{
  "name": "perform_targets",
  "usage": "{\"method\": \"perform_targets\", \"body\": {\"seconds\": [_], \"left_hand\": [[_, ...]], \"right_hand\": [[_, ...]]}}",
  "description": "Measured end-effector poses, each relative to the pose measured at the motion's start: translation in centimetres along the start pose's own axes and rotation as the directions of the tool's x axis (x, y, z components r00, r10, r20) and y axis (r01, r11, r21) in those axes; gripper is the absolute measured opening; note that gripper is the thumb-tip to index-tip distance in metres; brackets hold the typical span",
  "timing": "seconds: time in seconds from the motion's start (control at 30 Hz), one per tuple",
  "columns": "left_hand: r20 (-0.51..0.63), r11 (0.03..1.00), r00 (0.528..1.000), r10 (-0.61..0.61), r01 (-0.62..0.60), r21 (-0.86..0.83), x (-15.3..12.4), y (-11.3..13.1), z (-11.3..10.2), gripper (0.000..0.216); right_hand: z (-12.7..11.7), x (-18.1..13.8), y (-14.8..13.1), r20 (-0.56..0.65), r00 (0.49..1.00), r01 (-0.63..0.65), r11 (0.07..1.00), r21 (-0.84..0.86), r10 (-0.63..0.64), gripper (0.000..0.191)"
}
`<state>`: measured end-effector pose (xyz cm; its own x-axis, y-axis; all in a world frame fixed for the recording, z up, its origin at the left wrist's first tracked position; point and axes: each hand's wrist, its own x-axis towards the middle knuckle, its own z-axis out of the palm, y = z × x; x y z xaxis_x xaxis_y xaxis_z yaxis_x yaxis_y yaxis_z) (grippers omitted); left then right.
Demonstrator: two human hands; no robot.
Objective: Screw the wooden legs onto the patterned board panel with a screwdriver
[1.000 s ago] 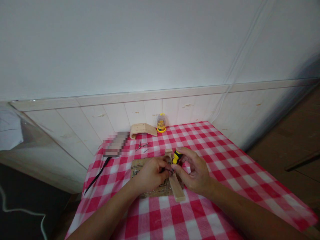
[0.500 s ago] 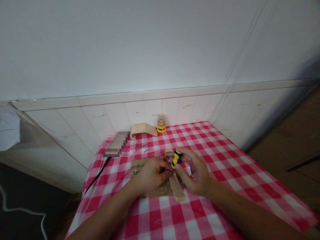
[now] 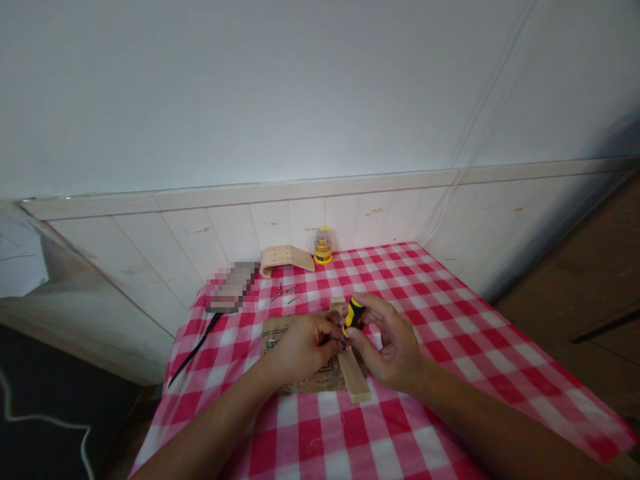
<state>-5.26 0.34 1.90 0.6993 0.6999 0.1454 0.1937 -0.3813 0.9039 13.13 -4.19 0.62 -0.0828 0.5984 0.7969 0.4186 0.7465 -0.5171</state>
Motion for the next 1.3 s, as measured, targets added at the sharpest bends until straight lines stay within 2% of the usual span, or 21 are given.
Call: {"method": "perform_targets", "body": {"seconds": [0.93,1.13,1.3], "left_hand": [[0.012,1.000,1.000,-0.018,0.018,0.021,-0.06,0.13,0.01,0.020],[-0.003,0.999,1.000,-0.025,0.025,0.035,-0.05,0.01,-0.08,0.018],[0.010,1.000,1.000,-0.011,0.011,0.015,-0.01,0.17,-0.03,0.024]], "right_hand": [[0.04,0.69,-0.40,-0.036,0.999,0.036,0.998,-0.058,-0.038,0.056],[0.05,0.39,-0.17,-0.021,0.999,0.046,0.999,-0.013,-0.046,0.061],[0.11,0.24,-0.23,0.035,0.999,-0.003,0.998,0.066,0.001,0.059]]}}
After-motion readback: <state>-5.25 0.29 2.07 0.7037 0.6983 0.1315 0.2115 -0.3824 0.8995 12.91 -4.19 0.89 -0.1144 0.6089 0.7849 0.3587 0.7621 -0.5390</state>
